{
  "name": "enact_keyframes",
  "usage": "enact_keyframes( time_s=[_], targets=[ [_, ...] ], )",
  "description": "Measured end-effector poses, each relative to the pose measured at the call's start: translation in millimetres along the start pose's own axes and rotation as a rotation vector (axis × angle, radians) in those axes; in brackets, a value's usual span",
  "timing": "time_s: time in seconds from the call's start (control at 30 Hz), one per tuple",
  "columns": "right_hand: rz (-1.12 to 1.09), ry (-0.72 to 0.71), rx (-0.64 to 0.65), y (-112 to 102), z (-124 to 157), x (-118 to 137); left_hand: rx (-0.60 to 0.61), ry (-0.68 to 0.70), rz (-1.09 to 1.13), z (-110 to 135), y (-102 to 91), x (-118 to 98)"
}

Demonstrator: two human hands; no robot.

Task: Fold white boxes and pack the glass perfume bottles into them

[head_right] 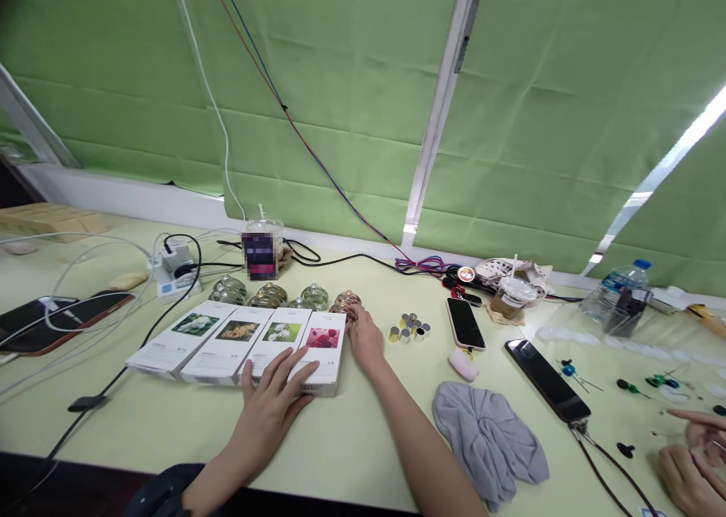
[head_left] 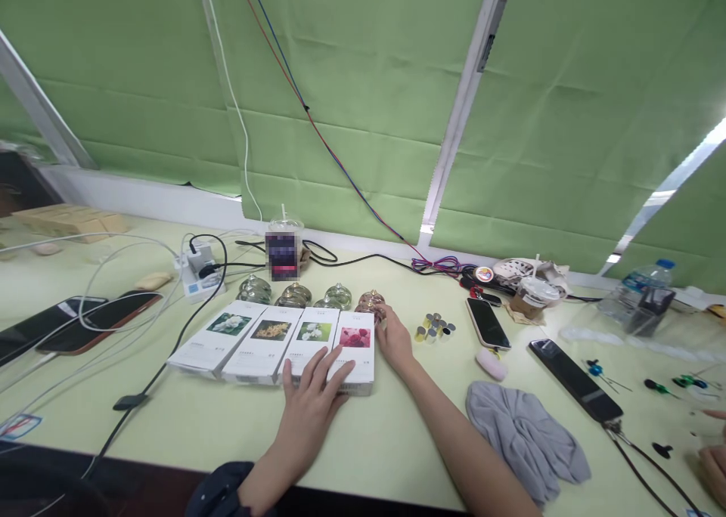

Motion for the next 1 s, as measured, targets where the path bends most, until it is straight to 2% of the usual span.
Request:
enact_keyframes(
  time_s=[0.53,0.8,0.9,1.0],
  targets=[
    [-0.093,0.01,-0.099,-9,6,-11,-0.041,0.014,0.041,0,-10.8,1],
    [-0.109,0.012,-0.112,-5,6,-15,-0.033,0.029,0.024,3,-10.1,-1],
    [-0.127,0.017,-0.071,-4,0,-16,-0.038,0.024,0.014,3,-10.9,0],
    [-0.149,-0.001,0.026,0,-11,-16,-0.024,0.033,-0.005,2,-10.4,0]
  ],
)
Point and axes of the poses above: each hand's wrist, its own z-axis away from the middle knuckle, its own y-axis out of the palm, x = y × z, the point moved 8 cm from there along -z, towards the middle knuckle, and after that the axes turned 3 degrees about -y, right-handed, at the moved point
